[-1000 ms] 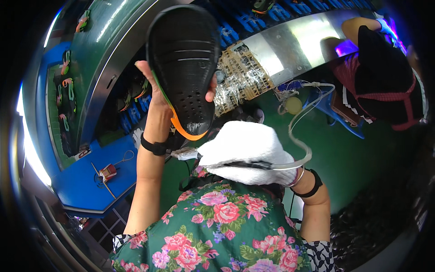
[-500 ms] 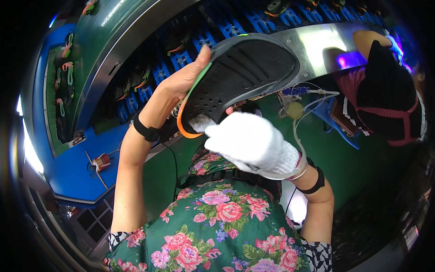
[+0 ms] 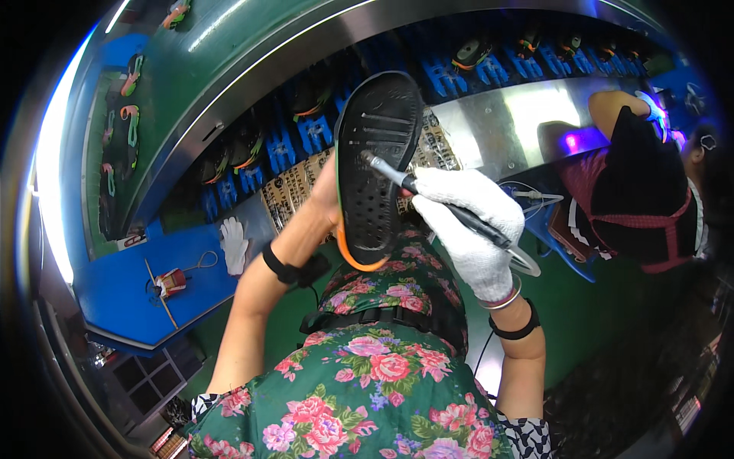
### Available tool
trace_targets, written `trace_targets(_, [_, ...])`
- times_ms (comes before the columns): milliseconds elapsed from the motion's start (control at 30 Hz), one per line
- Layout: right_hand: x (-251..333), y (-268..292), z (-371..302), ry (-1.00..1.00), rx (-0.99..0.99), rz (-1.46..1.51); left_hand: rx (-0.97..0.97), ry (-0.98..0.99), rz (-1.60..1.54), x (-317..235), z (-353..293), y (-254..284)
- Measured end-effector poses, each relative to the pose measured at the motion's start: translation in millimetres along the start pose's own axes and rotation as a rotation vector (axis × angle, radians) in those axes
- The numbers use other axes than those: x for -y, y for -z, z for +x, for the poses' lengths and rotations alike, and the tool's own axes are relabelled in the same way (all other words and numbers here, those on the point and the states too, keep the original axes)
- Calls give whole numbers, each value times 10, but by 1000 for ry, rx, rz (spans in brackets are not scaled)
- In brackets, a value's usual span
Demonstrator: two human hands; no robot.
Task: Applying glue to the edges and bottom of shoe soles using a brush.
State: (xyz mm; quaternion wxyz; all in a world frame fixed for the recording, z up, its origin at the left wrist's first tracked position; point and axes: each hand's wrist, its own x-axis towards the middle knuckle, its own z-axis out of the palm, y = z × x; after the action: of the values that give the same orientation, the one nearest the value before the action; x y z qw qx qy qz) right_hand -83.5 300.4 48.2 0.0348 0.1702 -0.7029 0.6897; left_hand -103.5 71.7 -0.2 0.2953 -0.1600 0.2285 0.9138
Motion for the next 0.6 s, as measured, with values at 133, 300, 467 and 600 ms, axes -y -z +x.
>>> trace_targets(133, [-49, 4, 91, 324, 72, -267, -32, -195, 57, 292, -60, 109])
trace_targets(300, [-62, 57, 59, 380, 170, -314, -186, -126, 433, 370, -232, 273])
trace_targets(467, [15, 81, -29, 391, 187, -305, 16, -134, -291, 342, -303, 265])
trace_targets(600, [148, 78, -42, 349, 90, -267, 137, -163, -273, 404, -297, 224])
